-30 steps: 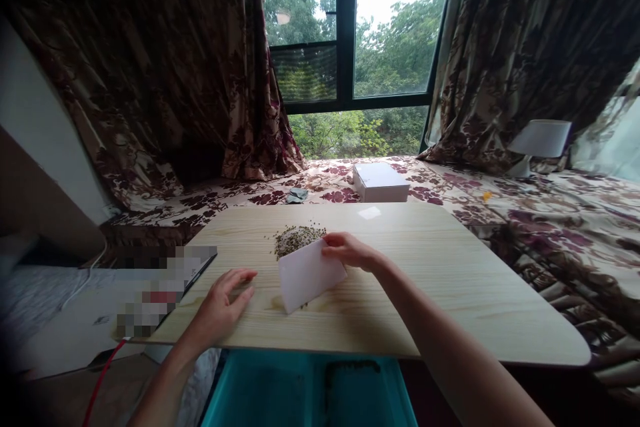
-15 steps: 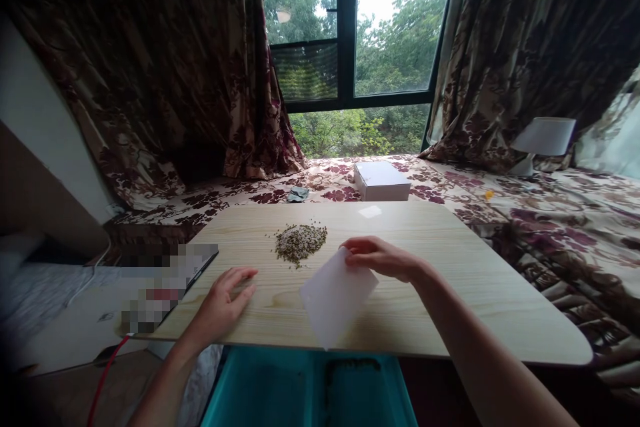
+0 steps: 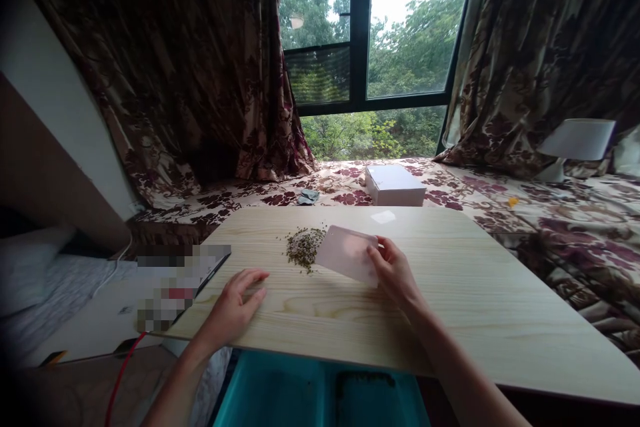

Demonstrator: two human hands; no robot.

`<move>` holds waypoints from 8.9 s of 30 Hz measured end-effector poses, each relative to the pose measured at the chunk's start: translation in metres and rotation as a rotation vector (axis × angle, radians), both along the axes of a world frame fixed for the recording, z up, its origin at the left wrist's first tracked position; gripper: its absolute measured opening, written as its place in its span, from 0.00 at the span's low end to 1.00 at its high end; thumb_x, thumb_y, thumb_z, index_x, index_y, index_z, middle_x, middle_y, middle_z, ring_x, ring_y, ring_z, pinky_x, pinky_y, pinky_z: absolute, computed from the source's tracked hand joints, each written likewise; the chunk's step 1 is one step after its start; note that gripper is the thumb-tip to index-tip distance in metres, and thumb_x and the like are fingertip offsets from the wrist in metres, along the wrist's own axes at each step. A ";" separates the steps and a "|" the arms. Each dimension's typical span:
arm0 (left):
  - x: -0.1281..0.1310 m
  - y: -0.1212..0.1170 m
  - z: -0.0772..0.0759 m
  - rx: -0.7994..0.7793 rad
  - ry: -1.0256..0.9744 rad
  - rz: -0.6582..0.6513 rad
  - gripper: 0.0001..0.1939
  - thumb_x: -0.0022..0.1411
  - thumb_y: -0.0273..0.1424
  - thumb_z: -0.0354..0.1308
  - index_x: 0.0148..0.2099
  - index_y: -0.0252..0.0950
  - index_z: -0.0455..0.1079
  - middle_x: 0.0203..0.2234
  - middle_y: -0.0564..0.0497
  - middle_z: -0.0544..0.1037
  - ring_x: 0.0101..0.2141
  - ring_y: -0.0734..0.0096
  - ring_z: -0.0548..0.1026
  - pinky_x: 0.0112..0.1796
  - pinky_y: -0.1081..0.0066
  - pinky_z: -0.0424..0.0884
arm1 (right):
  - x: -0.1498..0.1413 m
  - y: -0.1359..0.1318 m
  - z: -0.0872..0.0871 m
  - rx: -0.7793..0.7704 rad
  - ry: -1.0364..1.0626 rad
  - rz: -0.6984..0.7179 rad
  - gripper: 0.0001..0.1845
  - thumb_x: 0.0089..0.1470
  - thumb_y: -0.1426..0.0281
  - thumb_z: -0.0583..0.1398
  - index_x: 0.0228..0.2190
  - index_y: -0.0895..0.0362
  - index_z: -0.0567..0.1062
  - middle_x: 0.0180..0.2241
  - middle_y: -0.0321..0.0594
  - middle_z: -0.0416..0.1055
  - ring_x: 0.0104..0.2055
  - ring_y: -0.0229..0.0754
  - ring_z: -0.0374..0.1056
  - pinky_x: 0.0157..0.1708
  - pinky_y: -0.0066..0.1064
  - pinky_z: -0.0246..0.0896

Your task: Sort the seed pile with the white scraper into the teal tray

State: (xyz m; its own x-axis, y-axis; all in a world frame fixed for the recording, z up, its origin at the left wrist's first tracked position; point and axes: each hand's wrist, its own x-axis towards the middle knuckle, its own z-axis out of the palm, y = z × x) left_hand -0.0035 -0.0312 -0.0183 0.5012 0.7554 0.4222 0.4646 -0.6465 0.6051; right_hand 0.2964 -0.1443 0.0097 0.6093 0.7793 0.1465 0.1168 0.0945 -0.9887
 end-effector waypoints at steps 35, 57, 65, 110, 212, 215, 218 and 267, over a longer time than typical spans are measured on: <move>-0.001 0.001 0.000 0.009 0.000 0.005 0.13 0.58 0.32 0.54 0.45 0.38 0.73 0.44 0.47 0.77 0.49 0.60 0.71 0.54 0.56 0.64 | -0.017 0.001 0.003 0.018 -0.080 0.091 0.28 0.44 0.50 0.63 0.40 0.57 0.70 0.29 0.45 0.79 0.27 0.42 0.71 0.22 0.28 0.65; -0.001 -0.001 0.002 0.013 0.002 0.005 0.13 0.58 0.31 0.54 0.45 0.38 0.73 0.44 0.47 0.77 0.49 0.60 0.72 0.54 0.56 0.65 | -0.012 0.000 -0.001 0.009 -0.125 0.006 0.24 0.45 0.53 0.62 0.39 0.57 0.72 0.30 0.46 0.79 0.24 0.39 0.69 0.19 0.27 0.63; -0.001 0.000 0.001 0.009 0.000 0.004 0.14 0.58 0.31 0.54 0.45 0.39 0.73 0.44 0.46 0.77 0.48 0.60 0.72 0.54 0.55 0.65 | -0.012 0.001 -0.002 0.025 -0.131 0.002 0.24 0.46 0.52 0.61 0.39 0.56 0.71 0.31 0.45 0.79 0.26 0.40 0.71 0.18 0.27 0.63; -0.003 0.005 -0.005 -0.001 0.000 -0.033 0.13 0.58 0.31 0.54 0.46 0.39 0.72 0.44 0.47 0.76 0.48 0.61 0.71 0.52 0.58 0.66 | -0.024 0.055 0.027 -0.224 -0.163 0.535 0.10 0.44 0.63 0.62 0.25 0.58 0.70 0.26 0.34 0.68 0.29 0.36 0.61 0.30 0.29 0.55; -0.001 0.000 -0.001 0.016 -0.010 0.003 0.13 0.58 0.31 0.54 0.45 0.39 0.73 0.44 0.47 0.77 0.48 0.60 0.72 0.54 0.56 0.64 | -0.014 -0.002 0.020 -0.163 -0.138 0.028 0.12 0.44 0.63 0.61 0.31 0.56 0.72 0.29 0.42 0.76 0.29 0.42 0.71 0.26 0.31 0.65; -0.001 0.000 -0.001 0.014 -0.003 0.002 0.13 0.58 0.31 0.54 0.45 0.39 0.73 0.44 0.47 0.77 0.48 0.60 0.72 0.54 0.56 0.64 | -0.015 -0.003 0.021 -0.181 -0.159 0.041 0.11 0.44 0.63 0.60 0.30 0.57 0.72 0.27 0.41 0.75 0.27 0.40 0.68 0.24 0.31 0.63; -0.001 0.000 0.000 0.011 -0.001 0.001 0.13 0.58 0.31 0.54 0.45 0.38 0.72 0.44 0.46 0.77 0.48 0.60 0.72 0.54 0.55 0.64 | -0.016 -0.002 0.022 -0.167 -0.151 0.033 0.11 0.44 0.63 0.60 0.30 0.57 0.72 0.27 0.41 0.74 0.27 0.40 0.68 0.24 0.31 0.63; -0.001 0.001 0.000 0.009 0.000 -0.006 0.14 0.58 0.31 0.53 0.46 0.38 0.72 0.43 0.47 0.77 0.48 0.60 0.72 0.53 0.56 0.65 | -0.012 0.001 0.033 -0.165 -0.238 -0.104 0.10 0.45 0.66 0.58 0.30 0.59 0.74 0.26 0.40 0.74 0.25 0.38 0.67 0.22 0.27 0.62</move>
State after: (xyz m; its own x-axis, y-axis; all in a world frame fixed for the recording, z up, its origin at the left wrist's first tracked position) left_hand -0.0041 -0.0303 -0.0188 0.5059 0.7483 0.4291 0.4603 -0.6549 0.5993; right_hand 0.2846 -0.1434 0.0431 0.6507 0.7398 0.1713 0.3473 -0.0894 -0.9335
